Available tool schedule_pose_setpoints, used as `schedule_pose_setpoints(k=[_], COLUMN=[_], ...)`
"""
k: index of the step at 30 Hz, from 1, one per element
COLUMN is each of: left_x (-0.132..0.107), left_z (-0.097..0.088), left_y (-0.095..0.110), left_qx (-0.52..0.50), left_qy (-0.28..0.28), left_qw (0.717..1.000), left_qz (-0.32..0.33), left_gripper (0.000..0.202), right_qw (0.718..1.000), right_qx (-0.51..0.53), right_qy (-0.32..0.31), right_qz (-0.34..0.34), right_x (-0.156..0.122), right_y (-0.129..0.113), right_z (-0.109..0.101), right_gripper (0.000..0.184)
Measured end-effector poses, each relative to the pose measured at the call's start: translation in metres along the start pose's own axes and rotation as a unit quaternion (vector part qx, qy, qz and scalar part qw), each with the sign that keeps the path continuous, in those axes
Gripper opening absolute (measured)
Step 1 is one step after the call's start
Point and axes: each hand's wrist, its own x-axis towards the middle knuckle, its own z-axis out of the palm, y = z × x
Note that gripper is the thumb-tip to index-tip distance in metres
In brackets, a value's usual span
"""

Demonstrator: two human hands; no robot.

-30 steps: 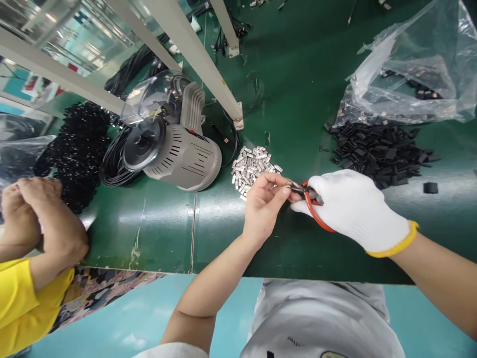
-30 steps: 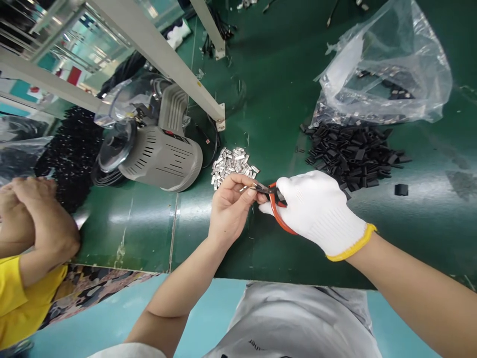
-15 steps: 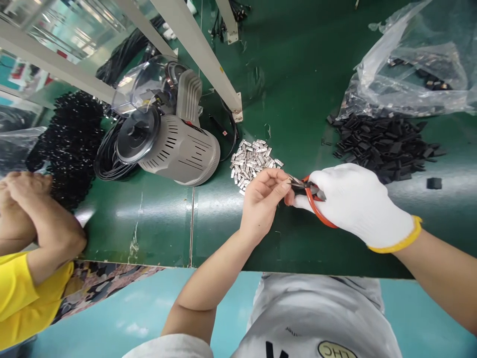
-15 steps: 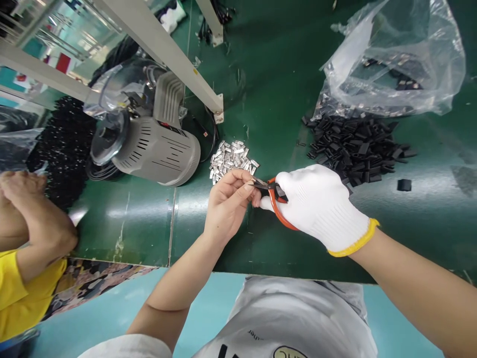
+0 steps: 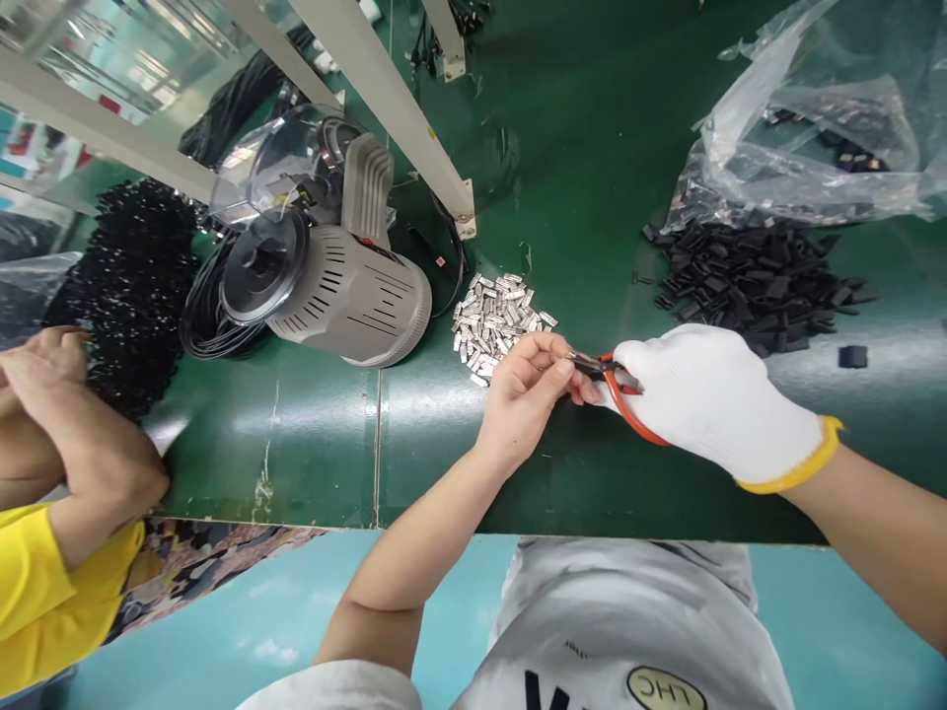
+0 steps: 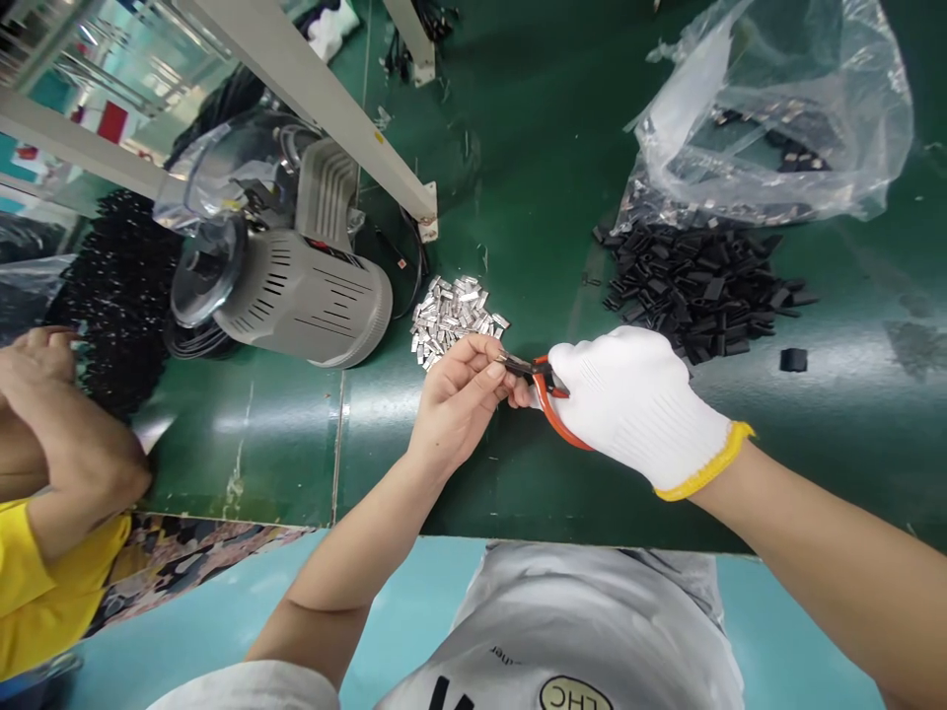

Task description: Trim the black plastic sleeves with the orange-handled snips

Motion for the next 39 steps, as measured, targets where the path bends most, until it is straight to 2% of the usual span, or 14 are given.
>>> schedule_pose_setpoints(k=[6, 10, 16, 21, 26, 35, 39], left_x=[0.001, 0.002, 0.002, 0.002, 0.005, 0.006, 0.006], left_z=[0.000, -0.001, 0.000, 0.000, -0.002, -0.007, -0.007], left_y=[0.001, 0.004, 0.007, 0.003, 0.000, 0.000, 0.003], left_qx=[-0.004, -0.009, 0.001, 0.026, 0.030, 0.034, 0.028], left_qy=[-0.001, -0.009, -0.010, -0.012, -0.020, -0.022, -0.023], left_qw=[1.000, 1.000, 1.000, 0.999, 0.998, 0.999, 0.999], left_qz=[-0.017, -0.026, 0.002, 0.027, 0.043, 0.018, 0.003], left_gripper=[0.021, 0.022, 0.024, 0.029, 0.033, 0.034, 0.036], right_qw=[1.000, 0.998, 0.997, 0.997, 0.999, 0.998, 0.997], right_qx=[0.006, 0.048, 0.069, 0.062, 0.031, 0.052, 0.080], right_qy=[-0.004, -0.046, 0.021, 0.003, 0.017, -0.025, 0.001], right_qz=[-0.023, -0.018, -0.022, -0.034, -0.030, -0.010, -0.022], right_x=[0.001, 0.003, 0.002, -0.001, -0.002, 0.002, 0.003], right_y=[0.002, 0.003, 0.005, 0.005, 0.001, -0.002, 0.000], right_z=[-0.003, -0.003, -0.006, -0.010, -0.007, -0.004, 0.000], right_gripper=[0.034, 0.045, 0.059, 0.059, 0.059, 0.062, 0.063])
